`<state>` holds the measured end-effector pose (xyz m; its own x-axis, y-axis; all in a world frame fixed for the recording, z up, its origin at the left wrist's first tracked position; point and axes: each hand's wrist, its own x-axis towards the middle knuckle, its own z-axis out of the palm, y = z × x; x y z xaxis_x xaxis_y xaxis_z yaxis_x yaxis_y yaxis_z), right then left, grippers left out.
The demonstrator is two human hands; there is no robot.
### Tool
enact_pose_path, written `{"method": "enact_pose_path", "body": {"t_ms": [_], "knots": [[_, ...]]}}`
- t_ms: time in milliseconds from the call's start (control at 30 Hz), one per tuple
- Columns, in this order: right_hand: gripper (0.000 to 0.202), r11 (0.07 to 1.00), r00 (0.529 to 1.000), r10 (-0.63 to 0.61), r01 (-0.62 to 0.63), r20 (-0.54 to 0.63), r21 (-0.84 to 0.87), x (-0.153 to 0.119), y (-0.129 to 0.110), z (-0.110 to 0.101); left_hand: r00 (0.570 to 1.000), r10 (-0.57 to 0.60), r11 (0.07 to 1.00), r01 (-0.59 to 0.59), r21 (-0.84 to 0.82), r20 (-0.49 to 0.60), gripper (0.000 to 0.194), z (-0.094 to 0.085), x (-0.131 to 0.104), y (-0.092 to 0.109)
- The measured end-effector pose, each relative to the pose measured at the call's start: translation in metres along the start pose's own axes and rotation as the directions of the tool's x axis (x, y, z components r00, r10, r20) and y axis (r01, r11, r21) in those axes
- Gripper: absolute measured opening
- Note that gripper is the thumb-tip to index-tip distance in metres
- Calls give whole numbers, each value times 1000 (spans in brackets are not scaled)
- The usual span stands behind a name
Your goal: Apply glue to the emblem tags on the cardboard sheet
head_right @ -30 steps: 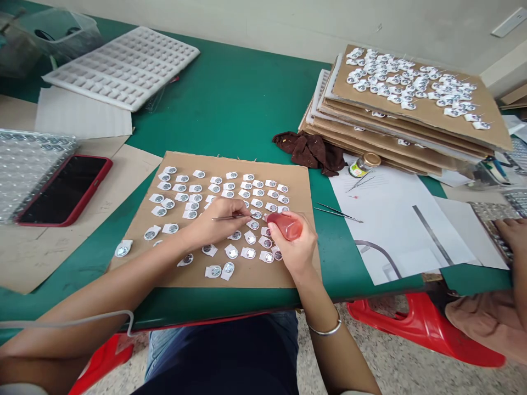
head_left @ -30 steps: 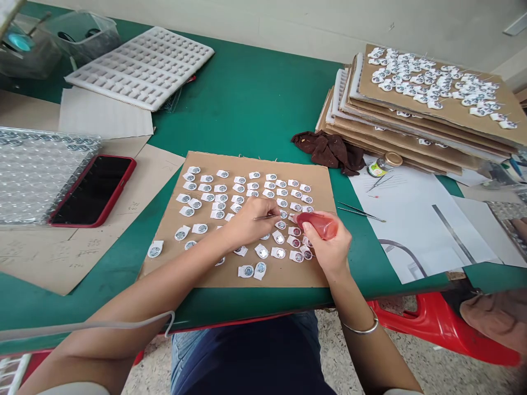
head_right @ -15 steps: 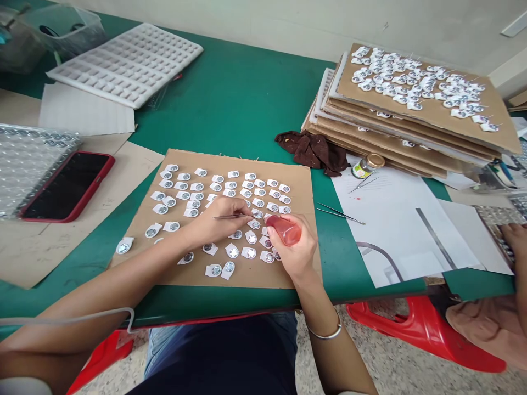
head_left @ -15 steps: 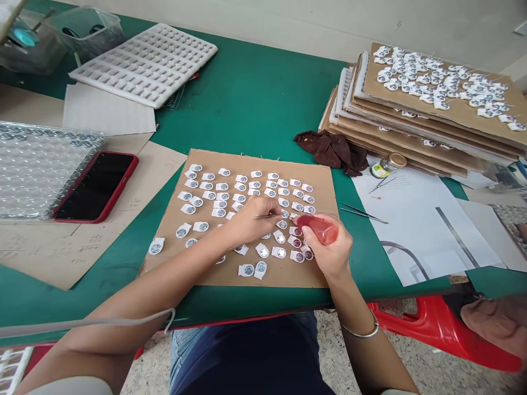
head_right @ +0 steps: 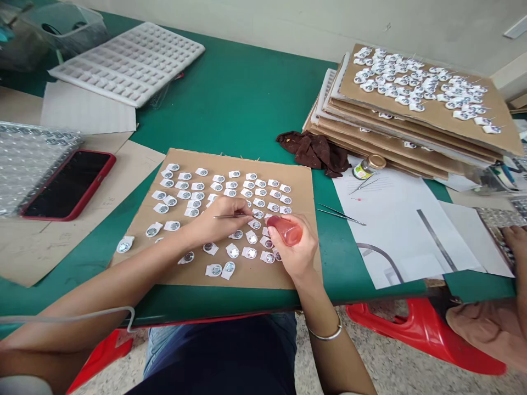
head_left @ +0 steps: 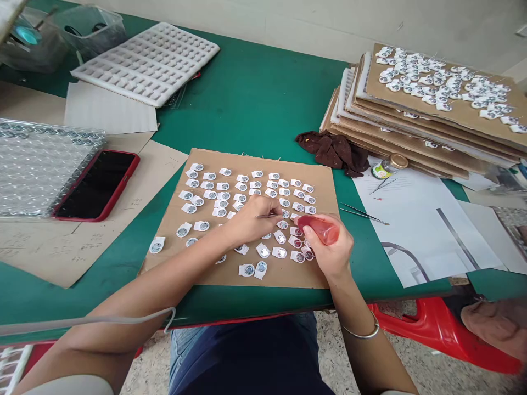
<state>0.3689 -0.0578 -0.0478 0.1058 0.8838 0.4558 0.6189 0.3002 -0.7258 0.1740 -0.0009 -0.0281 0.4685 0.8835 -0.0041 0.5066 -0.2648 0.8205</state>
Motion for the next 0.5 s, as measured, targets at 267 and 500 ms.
{"method": "enact_pose_path", "body": {"t_ms": [267,500], "knots": [[27,1000,1000,-16,16,5,7,1,1,0,1000,-3,1000,3,1,-2,12,-1,0,0],[27,1000,1000,4,-4,3,4,0,1,0,1000,10,1000,-10,-2,-18,12,1,1,-4]]}}
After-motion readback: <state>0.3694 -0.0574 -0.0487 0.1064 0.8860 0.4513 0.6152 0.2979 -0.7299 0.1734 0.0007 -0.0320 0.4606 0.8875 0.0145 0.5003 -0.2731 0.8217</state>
